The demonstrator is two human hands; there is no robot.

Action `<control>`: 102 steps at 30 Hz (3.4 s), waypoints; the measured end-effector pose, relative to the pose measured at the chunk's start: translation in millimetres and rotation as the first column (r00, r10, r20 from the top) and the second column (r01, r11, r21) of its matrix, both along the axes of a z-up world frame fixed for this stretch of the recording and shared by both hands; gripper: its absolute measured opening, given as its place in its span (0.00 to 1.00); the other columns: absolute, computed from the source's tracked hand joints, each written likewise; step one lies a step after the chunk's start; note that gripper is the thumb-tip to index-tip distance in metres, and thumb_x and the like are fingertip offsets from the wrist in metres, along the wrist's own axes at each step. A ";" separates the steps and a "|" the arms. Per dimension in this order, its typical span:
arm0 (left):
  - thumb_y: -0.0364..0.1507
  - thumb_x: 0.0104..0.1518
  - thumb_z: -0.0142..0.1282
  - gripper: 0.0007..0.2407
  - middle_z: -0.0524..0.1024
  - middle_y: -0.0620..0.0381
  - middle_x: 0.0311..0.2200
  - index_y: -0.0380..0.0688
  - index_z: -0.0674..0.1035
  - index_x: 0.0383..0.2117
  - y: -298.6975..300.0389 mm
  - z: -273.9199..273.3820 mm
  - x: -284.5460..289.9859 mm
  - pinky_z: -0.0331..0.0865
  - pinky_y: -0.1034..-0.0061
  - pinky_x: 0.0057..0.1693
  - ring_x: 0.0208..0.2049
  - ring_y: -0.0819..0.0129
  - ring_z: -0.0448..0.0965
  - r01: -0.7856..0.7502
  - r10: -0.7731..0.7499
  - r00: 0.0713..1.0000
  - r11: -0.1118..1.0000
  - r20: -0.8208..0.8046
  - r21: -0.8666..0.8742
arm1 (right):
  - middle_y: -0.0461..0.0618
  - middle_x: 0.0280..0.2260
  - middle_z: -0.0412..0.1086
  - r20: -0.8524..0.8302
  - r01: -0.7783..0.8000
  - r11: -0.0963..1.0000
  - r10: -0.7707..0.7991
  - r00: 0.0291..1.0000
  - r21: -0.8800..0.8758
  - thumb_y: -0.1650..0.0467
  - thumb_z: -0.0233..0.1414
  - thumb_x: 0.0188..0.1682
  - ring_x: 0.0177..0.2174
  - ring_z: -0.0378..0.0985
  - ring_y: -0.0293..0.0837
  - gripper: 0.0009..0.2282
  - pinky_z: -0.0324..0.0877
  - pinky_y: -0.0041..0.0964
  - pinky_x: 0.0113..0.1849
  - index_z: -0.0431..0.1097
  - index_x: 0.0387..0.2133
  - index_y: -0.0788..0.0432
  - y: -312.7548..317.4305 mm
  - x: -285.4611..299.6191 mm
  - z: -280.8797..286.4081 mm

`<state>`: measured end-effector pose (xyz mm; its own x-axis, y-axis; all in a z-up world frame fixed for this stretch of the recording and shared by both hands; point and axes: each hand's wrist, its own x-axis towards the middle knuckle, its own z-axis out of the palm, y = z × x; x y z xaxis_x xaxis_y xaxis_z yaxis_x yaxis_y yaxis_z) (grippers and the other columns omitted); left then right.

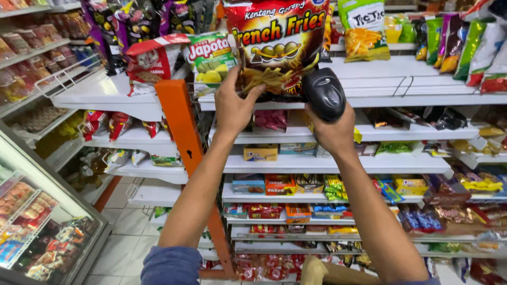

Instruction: The person uses a handheld barcode scanner to scan various bags of snacks, including potato chips and french fries, and places them into a cardboard box.

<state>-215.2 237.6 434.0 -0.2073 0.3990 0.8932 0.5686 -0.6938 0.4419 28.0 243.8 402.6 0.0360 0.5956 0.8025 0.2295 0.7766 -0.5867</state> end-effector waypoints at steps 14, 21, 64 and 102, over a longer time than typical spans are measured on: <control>0.46 0.61 0.59 0.19 0.82 0.40 0.34 0.40 0.74 0.39 67.4 23.7 -39.0 0.72 0.48 0.44 0.37 0.37 0.80 -0.255 0.176 0.922 0.946 -0.344 -0.201 | 0.60 0.41 0.73 0.274 0.117 0.975 -0.166 0.947 0.187 0.70 0.64 0.41 0.43 0.74 0.62 0.19 0.69 0.51 0.46 0.73 0.47 0.60 47.7 -40.4 42.4; 0.48 0.60 0.55 0.20 0.81 0.39 0.32 0.43 0.77 0.41 62.3 26.9 -40.1 0.71 0.46 0.41 0.38 0.37 0.80 -0.356 0.225 0.890 0.886 -0.396 -0.297 | 0.52 0.42 0.75 0.536 0.321 0.930 -0.364 0.762 0.176 0.65 0.64 0.37 0.46 0.71 0.57 0.18 0.60 0.57 0.47 0.75 0.42 0.52 47.2 -34.7 41.6; 0.30 0.62 0.58 0.07 0.78 0.46 0.36 0.39 0.79 0.36 -230.7 -627.0 244.5 0.73 0.64 0.47 0.39 0.51 0.80 0.424 -0.729 0.637 0.058 0.252 -0.904 | 0.48 0.34 0.73 -0.356 -0.073 0.411 -0.671 0.651 -0.909 0.76 0.62 0.50 0.29 0.76 0.40 0.09 0.72 0.35 0.32 0.73 0.42 0.64 -360.8 150.9 -521.7; 0.30 0.59 0.63 0.21 0.79 0.44 0.45 0.31 0.69 0.54 -202.0 -487.0 267.7 0.73 0.66 0.55 0.47 0.58 0.81 0.586 -0.479 0.802 0.516 0.356 -0.625 | 0.48 0.33 0.77 -0.153 0.212 0.403 -0.704 0.694 -0.890 0.71 0.65 0.47 0.33 0.78 0.37 0.10 0.74 0.32 0.38 0.76 0.37 0.65 -341.4 185.4 -465.1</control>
<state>52.5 35.7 -53.1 0.1711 0.9395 0.2969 0.1006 -0.3164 0.9433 213.4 -97.6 -62.5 0.7037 0.6841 -0.1919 -0.0799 -0.1922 -0.9781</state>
